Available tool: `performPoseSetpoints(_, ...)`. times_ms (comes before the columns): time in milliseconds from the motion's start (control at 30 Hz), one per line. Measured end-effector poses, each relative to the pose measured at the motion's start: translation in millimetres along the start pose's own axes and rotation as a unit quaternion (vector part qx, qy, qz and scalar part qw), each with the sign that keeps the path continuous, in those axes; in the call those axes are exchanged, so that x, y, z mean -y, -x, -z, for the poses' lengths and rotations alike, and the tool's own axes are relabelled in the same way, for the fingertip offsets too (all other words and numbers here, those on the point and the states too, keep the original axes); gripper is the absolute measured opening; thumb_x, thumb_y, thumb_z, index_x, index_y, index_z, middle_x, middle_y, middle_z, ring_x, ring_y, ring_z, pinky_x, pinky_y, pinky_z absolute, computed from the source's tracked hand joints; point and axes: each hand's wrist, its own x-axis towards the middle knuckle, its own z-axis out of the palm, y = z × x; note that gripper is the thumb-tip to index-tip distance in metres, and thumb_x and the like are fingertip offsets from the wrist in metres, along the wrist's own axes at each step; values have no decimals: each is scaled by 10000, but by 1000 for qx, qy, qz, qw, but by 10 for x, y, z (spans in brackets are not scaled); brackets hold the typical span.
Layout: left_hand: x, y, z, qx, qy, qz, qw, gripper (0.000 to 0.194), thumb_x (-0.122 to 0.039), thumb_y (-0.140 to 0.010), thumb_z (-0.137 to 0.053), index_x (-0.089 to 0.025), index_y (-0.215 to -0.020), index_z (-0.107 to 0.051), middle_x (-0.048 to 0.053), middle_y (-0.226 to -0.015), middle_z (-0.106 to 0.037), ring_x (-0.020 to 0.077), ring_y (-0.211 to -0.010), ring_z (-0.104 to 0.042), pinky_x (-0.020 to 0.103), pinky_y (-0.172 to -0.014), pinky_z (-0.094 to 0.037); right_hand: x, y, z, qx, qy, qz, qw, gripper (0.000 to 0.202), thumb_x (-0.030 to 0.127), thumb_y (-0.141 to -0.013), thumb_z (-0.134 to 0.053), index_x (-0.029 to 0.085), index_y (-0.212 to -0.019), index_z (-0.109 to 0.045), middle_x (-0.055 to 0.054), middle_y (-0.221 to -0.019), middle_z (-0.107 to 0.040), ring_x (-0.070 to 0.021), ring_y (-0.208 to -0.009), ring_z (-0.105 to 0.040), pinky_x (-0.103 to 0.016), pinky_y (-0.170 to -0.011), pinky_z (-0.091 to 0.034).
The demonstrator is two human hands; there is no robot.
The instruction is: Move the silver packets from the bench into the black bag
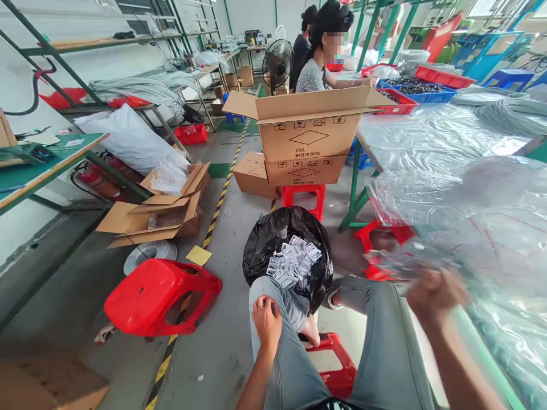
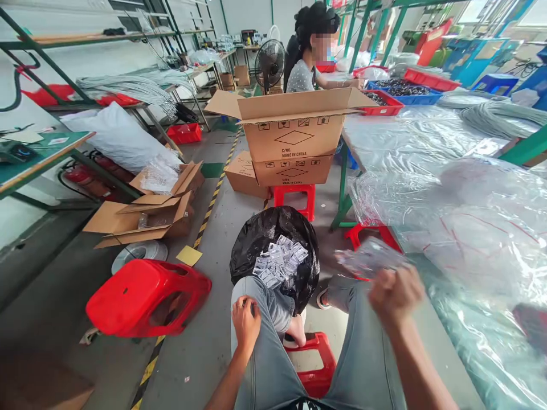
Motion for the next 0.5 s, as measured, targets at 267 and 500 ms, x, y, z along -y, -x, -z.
performPoseSetpoints(267, -96, -920, -1, 56, -58, 9, 997, 175, -132, -861, -569, -119, -1007, -665, 119, -1071, -568, 261, -1029, -551, 387, -893, -431, 310, 775, -1664, 292, -116, -275, 909, 652, 707, -936, -98, 191, -635, -359, -71, -610, -465, -153, -589, -408, -286, -602, -298)
performPoseSetpoints(500, -242, -2023, -473, 31, -125, 36, 991, 793, -264, -783, -755, -64, -1463, -399, 263, -1460, -298, 418, -1345, -311, 515, -1025, -363, 325, 1568, -2294, 407, -97, -408, 811, 601, 647, -909, -21, 205, -649, -334, -93, -617, -498, -202, -615, -492, -301, -615, -306)
